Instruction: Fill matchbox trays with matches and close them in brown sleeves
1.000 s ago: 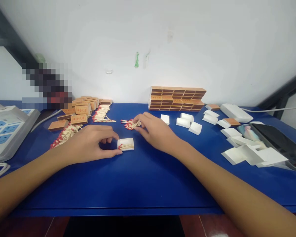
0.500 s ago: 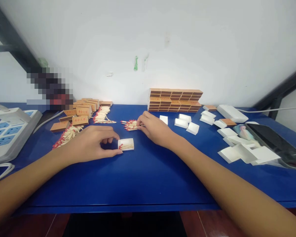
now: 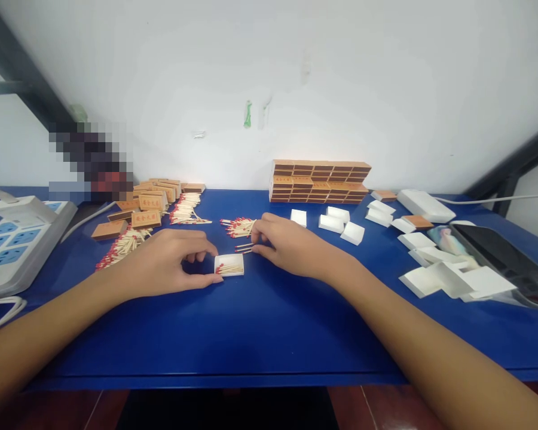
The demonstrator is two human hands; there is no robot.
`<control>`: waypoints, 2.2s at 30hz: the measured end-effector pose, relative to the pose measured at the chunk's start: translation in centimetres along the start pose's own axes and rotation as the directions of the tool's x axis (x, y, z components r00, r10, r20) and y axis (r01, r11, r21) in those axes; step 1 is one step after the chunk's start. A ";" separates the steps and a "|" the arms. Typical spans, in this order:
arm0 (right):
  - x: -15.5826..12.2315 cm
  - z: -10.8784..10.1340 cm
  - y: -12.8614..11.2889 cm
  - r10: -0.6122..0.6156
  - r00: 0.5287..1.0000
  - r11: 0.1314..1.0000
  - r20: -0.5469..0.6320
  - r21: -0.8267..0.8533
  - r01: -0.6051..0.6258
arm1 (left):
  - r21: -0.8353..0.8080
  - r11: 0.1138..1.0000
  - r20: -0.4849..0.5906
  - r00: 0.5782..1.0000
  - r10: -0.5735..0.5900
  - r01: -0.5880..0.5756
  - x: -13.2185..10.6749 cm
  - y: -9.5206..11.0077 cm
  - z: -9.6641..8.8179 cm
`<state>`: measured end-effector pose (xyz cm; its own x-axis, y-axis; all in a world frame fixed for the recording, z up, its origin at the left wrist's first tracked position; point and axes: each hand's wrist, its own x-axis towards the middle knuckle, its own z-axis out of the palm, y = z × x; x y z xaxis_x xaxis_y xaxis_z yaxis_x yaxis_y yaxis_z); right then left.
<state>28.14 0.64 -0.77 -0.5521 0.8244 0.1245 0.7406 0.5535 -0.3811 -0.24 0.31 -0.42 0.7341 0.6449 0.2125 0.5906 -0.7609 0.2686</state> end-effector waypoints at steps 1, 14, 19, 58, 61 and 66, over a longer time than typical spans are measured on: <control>0.0 -0.1 0.1 0.000 1.000 1.000 0.004 -0.009 0.000 | -0.003 1.000 0.004 1.000 0.004 -0.004 0.0 0.0 0.0; 0.1 0.2 0.1 -0.022 0.999 1.000 0.032 0.022 0.022 | -0.024 1.000 0.014 1.000 0.016 -0.016 -0.1 0.4 -0.1; 0.3 0.6 0.1 -0.026 0.999 0.999 0.028 0.028 0.025 | -0.025 1.000 0.019 1.000 0.018 -0.017 -0.1 0.4 -0.1; 2.4 2.2 3.2 -0.061 0.980 0.997 -0.188 -0.048 0.053 | 0.029 0.999 -0.022 0.999 0.028 -0.027 0.0 0.3 0.0; 2.4 2.1 3.2 -0.050 0.981 0.998 -0.190 -0.032 0.045 | 0.024 0.999 -0.022 0.999 0.027 -0.027 0.0 0.4 -0.1; 2.3 1.9 3.3 -0.062 0.980 0.997 -0.189 -0.045 0.055 | 0.019 1.000 -0.015 1.000 0.013 -0.013 0.0 0.4 -0.1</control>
<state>28.57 4.14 -3.44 -0.5151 0.7958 0.3185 0.7255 0.6026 -0.3324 -0.03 0.01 -0.20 0.7369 0.6356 0.2301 0.5872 -0.7705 0.2480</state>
